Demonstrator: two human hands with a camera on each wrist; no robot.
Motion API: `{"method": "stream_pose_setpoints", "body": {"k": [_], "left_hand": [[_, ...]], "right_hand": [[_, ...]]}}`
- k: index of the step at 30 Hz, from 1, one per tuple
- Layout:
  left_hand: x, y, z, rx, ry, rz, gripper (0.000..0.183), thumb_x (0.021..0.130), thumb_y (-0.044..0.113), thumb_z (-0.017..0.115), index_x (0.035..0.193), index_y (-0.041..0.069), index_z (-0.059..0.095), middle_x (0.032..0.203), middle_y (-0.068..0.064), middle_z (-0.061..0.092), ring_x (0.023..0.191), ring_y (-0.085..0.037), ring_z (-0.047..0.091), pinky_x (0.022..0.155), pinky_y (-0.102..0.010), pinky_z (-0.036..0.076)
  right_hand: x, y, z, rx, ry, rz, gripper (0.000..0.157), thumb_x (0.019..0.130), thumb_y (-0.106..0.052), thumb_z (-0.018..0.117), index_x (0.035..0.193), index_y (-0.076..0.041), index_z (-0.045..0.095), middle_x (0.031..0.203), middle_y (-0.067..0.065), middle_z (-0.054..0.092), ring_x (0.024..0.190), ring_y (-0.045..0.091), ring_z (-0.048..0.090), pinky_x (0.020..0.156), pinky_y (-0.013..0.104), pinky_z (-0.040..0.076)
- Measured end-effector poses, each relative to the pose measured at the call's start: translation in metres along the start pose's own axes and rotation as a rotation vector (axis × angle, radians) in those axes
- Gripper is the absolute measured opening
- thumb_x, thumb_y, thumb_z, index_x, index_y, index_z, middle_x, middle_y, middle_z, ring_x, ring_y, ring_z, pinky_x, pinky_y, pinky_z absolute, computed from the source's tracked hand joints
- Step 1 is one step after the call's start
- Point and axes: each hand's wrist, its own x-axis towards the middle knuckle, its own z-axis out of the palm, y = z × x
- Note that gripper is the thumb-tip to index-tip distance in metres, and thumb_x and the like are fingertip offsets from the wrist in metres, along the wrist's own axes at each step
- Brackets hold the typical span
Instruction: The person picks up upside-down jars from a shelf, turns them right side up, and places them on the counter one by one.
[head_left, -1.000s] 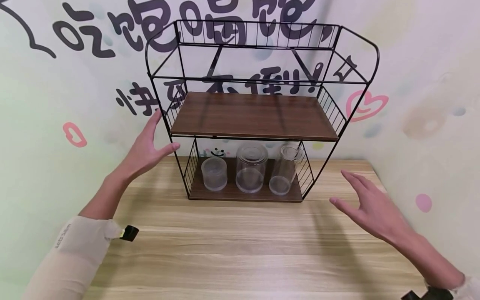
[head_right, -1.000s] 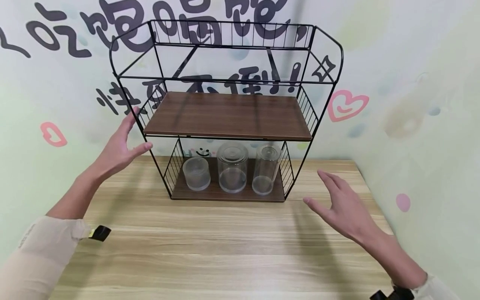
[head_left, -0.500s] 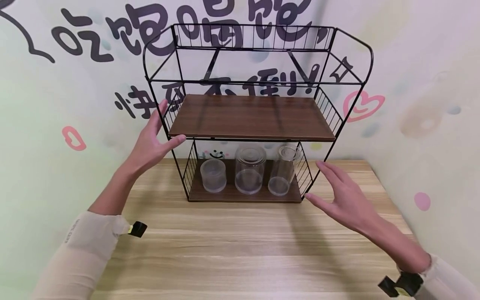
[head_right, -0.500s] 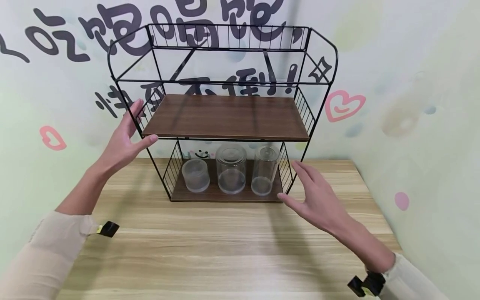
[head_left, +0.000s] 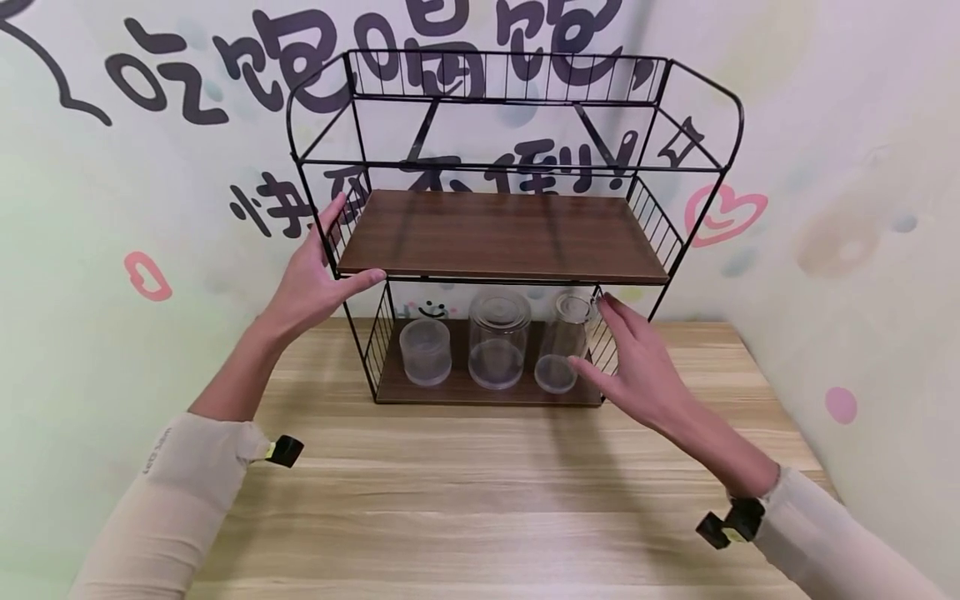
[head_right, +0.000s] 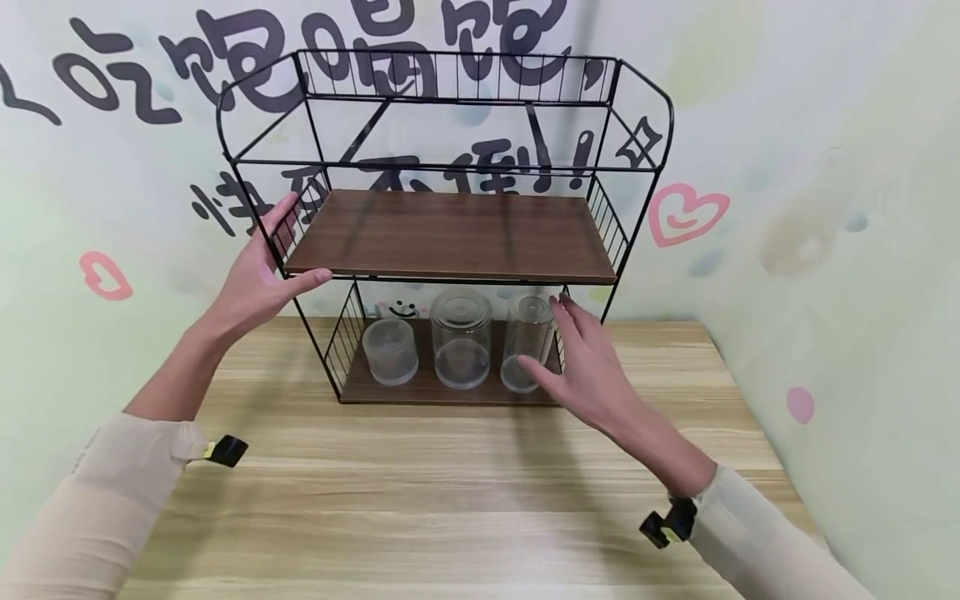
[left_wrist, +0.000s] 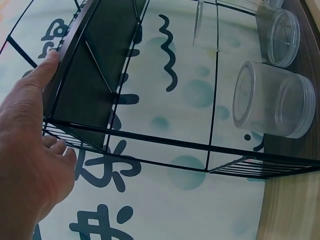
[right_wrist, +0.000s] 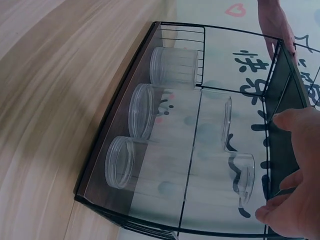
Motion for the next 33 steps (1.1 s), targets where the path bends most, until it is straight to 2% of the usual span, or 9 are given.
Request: {"method": "stream_pose_setpoints", "body": {"k": [5,10,14,19,26,33], "left_hand": [[0.002,-0.005,0.002,-0.096,-0.001,0.032,0.100,0.081,0.011,0.079,0.157,0.019,0.015,0.163,-0.008,0.018,0.149,-0.022,0.020,0.120,-0.035,0.022],[0.004,-0.006,0.003,-0.126,0.001,0.049,0.100,0.081,0.009,0.079,0.157,0.013,0.014,0.163,-0.011,0.015,0.149,-0.024,0.019,0.120,-0.037,0.022],[0.004,-0.006,0.004,-0.128,0.005,0.050,0.100,0.081,0.008,0.079,0.157,0.010,0.014,0.163,-0.012,0.015,0.149,-0.024,0.019,0.120,-0.039,0.022],[0.004,-0.006,0.004,-0.122,0.007,0.046,0.099,0.081,0.008,0.078,0.157,0.013,0.015,0.163,-0.010,0.015,0.149,-0.025,0.019,0.120,-0.036,0.022],[0.005,-0.007,0.004,-0.113,0.009,0.039,0.099,0.082,0.010,0.078,0.157,0.014,0.015,0.163,-0.006,0.016,0.149,-0.021,0.019,0.120,-0.033,0.022],[0.004,-0.007,0.004,-0.118,0.009,0.027,0.099,0.081,0.011,0.079,0.157,0.015,0.015,0.163,-0.006,0.017,0.149,-0.021,0.020,0.120,-0.032,0.022]], "right_hand": [[0.010,0.001,0.014,0.017,0.001,0.032,0.083,0.083,-0.038,0.076,0.144,0.005,0.040,0.149,0.027,0.037,0.134,0.045,0.037,0.106,0.059,0.036],[0.019,0.004,0.025,0.005,0.018,0.063,0.084,0.082,-0.039,0.076,0.144,0.005,0.041,0.148,0.028,0.038,0.133,0.046,0.038,0.105,0.059,0.037],[0.026,0.008,0.029,0.005,0.006,0.091,0.084,0.083,-0.040,0.075,0.144,0.005,0.041,0.147,0.027,0.039,0.133,0.045,0.039,0.104,0.059,0.039],[0.032,0.015,0.035,0.031,0.002,0.119,0.080,0.084,-0.040,0.074,0.142,0.006,0.043,0.144,0.028,0.043,0.131,0.043,0.043,0.101,0.058,0.043],[0.036,0.022,0.043,0.052,0.045,0.130,0.075,0.084,-0.038,0.075,0.140,0.004,0.047,0.138,0.027,0.048,0.119,0.043,0.053,0.093,0.056,0.049],[0.036,0.024,0.048,0.050,0.089,0.118,0.072,0.082,-0.036,0.078,0.136,0.004,0.052,0.131,0.027,0.053,0.110,0.042,0.058,0.087,0.055,0.051]]}}
